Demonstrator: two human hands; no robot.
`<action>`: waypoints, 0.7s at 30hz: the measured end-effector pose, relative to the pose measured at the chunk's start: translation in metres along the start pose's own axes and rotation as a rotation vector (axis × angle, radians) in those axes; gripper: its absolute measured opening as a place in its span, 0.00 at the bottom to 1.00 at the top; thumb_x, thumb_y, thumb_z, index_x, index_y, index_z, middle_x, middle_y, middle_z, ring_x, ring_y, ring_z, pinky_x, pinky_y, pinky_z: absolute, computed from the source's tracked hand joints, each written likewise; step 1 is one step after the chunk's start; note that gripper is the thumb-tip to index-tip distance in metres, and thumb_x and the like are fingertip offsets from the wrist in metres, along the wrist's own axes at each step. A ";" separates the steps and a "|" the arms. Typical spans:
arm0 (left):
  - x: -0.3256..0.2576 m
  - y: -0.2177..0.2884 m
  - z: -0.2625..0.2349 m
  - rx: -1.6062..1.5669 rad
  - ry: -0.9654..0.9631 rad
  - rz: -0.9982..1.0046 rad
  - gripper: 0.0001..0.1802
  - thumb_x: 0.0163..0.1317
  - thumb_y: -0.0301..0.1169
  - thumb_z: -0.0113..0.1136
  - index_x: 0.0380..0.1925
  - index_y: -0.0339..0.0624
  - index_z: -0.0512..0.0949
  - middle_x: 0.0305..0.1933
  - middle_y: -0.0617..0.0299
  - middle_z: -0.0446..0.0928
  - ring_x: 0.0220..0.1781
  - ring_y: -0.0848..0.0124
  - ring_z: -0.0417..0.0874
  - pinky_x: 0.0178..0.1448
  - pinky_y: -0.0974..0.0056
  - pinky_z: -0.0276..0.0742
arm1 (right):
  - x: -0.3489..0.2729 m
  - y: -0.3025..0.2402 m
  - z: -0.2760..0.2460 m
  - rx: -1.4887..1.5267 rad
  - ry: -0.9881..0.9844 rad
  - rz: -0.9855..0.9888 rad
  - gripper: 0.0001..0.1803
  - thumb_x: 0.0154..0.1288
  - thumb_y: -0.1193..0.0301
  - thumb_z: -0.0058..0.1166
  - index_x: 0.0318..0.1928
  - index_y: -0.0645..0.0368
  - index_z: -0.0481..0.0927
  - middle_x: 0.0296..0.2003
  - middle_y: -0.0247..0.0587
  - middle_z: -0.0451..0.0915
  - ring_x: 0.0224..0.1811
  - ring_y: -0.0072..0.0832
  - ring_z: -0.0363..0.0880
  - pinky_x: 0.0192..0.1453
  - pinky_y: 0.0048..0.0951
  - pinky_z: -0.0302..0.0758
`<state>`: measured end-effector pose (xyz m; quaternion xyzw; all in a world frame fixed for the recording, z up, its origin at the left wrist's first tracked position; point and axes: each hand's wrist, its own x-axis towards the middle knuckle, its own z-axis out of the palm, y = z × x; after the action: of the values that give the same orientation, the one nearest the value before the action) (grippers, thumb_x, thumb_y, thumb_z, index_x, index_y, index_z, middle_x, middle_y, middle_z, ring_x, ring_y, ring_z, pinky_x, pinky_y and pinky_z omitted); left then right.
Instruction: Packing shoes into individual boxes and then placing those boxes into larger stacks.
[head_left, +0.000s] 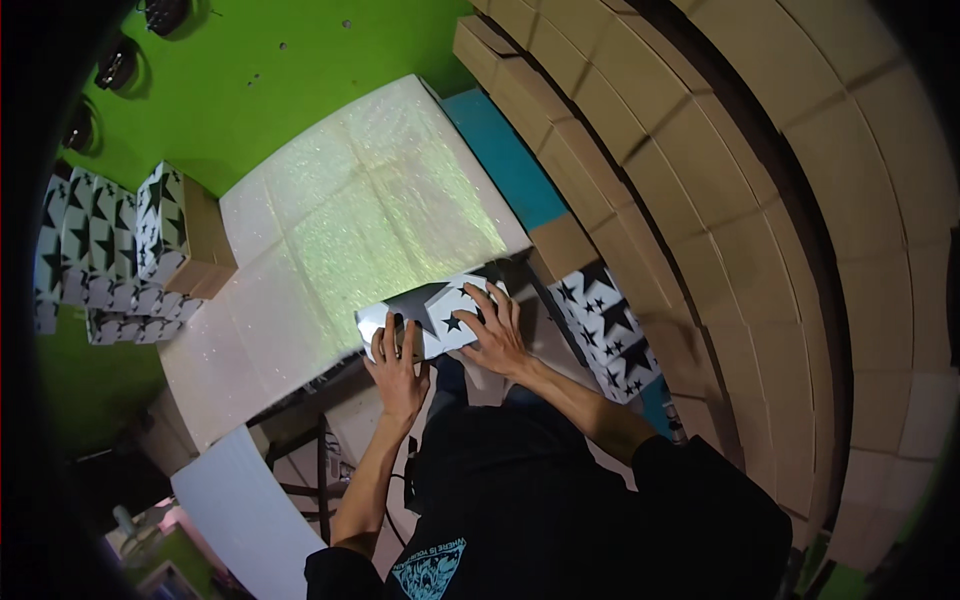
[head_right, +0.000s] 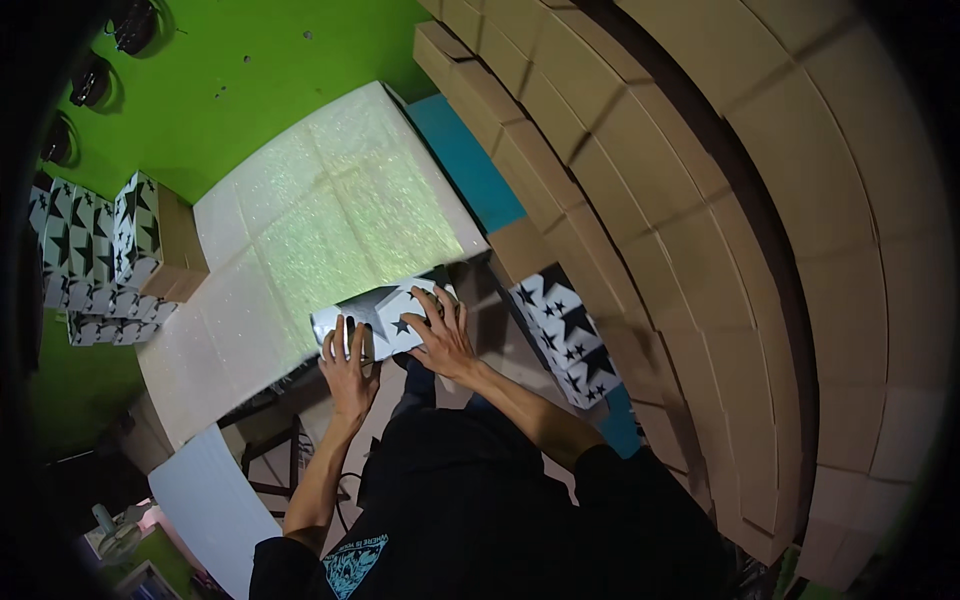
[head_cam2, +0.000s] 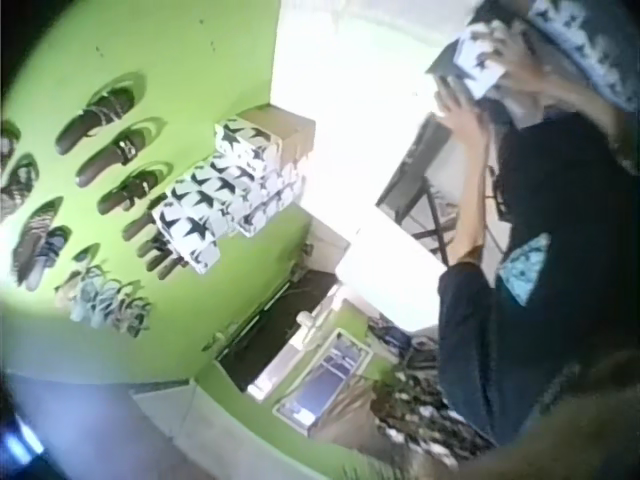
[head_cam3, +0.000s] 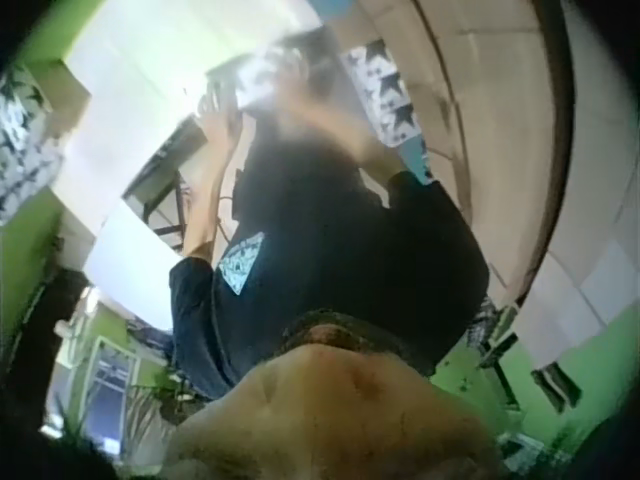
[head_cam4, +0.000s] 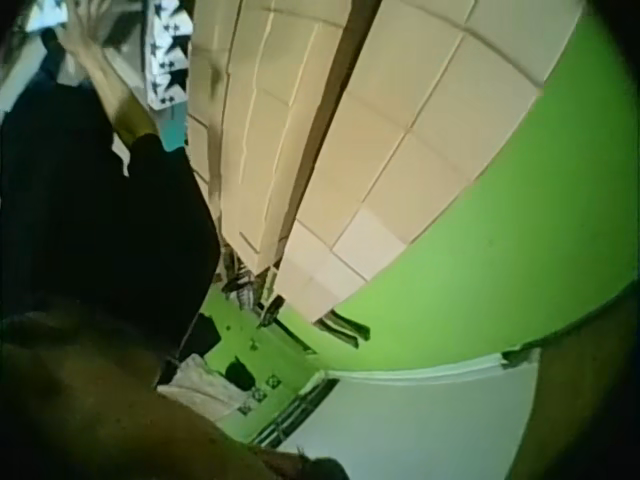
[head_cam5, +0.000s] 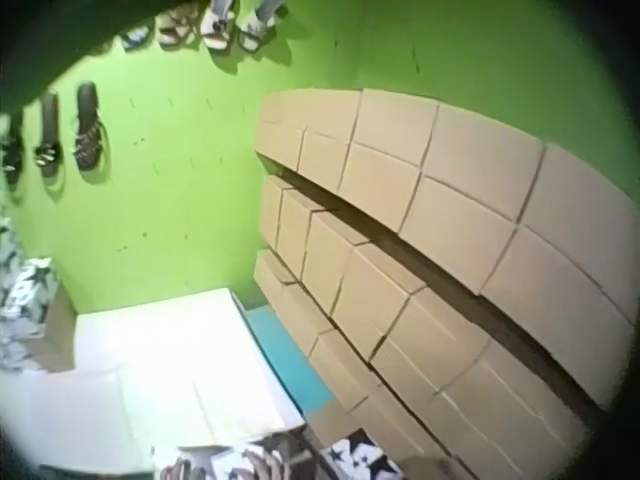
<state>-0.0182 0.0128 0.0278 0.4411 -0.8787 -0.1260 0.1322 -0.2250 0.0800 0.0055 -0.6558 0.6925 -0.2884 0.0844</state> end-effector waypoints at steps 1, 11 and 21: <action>-0.013 0.011 0.001 0.004 0.016 -0.003 0.51 0.40 0.26 0.77 0.70 0.52 0.66 0.80 0.54 0.52 0.73 0.48 0.60 0.63 0.40 0.66 | -0.013 0.000 -0.007 0.017 0.006 -0.020 0.34 0.42 0.66 0.76 0.54 0.48 0.78 0.73 0.45 0.58 0.75 0.55 0.50 0.69 0.62 0.53; -0.162 0.114 0.029 -0.076 0.039 0.040 0.49 0.43 0.28 0.74 0.70 0.51 0.66 0.80 0.52 0.53 0.72 0.47 0.60 0.65 0.39 0.61 | -0.193 -0.002 -0.062 -0.023 0.023 -0.002 0.33 0.41 0.67 0.73 0.54 0.48 0.79 0.72 0.45 0.61 0.73 0.54 0.53 0.66 0.58 0.55; -0.287 0.169 0.063 -0.125 -0.070 0.045 0.49 0.42 0.28 0.77 0.69 0.52 0.68 0.79 0.52 0.56 0.71 0.47 0.62 0.61 0.40 0.66 | -0.346 -0.019 -0.076 -0.029 -0.055 0.090 0.34 0.41 0.67 0.75 0.54 0.48 0.79 0.71 0.45 0.62 0.73 0.55 0.53 0.69 0.57 0.55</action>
<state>0.0002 0.3495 -0.0090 0.4074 -0.8829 -0.1927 0.1315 -0.2028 0.4332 -0.0126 -0.6330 0.7227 -0.2561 0.1068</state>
